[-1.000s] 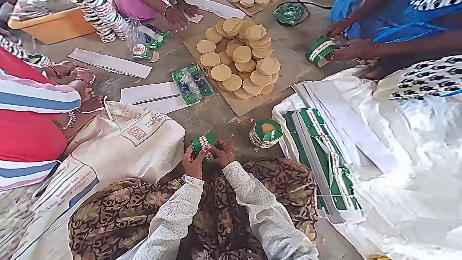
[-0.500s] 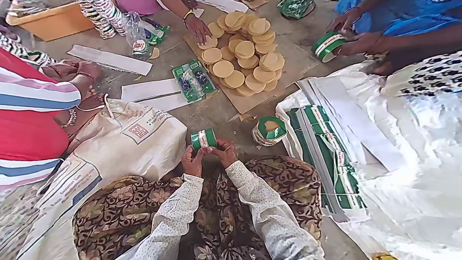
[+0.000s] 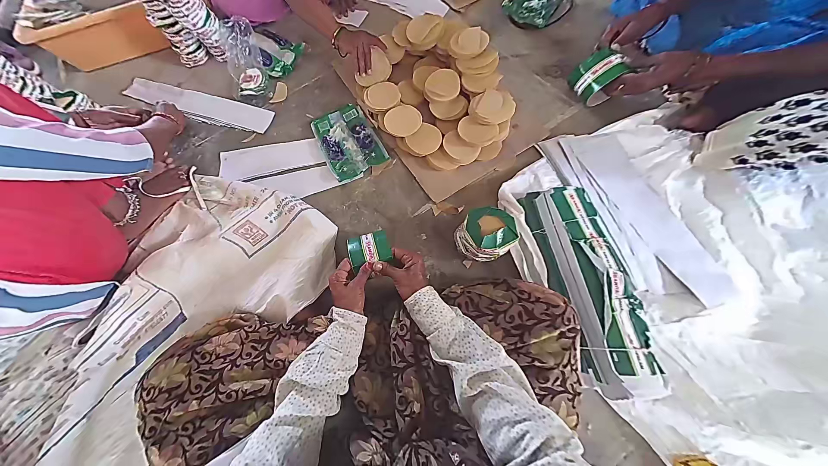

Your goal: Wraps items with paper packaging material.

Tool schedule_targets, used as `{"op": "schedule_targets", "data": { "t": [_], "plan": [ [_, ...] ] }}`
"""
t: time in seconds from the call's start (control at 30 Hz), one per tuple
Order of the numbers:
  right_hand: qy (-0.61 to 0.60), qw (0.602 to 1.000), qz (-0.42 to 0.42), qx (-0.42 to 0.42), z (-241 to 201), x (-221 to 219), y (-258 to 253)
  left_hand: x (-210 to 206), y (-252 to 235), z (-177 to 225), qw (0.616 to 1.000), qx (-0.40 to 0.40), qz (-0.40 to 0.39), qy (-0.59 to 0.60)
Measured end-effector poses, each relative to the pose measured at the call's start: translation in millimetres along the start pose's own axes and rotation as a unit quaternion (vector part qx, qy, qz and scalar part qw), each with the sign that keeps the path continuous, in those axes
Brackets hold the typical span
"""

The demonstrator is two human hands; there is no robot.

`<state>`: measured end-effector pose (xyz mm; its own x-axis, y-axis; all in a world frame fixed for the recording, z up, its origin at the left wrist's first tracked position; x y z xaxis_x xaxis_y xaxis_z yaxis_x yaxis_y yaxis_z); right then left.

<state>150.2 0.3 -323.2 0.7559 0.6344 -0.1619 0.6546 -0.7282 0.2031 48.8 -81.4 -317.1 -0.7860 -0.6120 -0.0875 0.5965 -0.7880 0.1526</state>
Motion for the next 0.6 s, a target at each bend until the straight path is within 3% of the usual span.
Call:
{"op": "schedule_targets", "data": {
  "t": [0.43,0.6],
  "plan": [
    [0.039,0.999,-0.027,-0.020,-0.9,2.0,-0.6,-0.3,1.6,2.3,1.000,-0.017,-0.014,-0.015],
    [-0.016,0.999,-0.030,0.008,-0.5,5.0,-0.4,7.1,-2.3,-0.5,0.999,-0.025,-0.025,-0.007]
  ]
}}
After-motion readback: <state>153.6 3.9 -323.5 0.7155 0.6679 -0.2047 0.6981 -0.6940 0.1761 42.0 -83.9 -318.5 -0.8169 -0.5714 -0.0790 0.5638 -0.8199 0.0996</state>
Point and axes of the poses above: each hand's wrist, its own y-axis away from the middle knuckle, its own x-axis out of the back of the hand, z = x × y, the point moved 2 cm from there along -y, towards the middle knuckle, and after that the axes turned 13 degrees about -z, right-handed, at the moved point
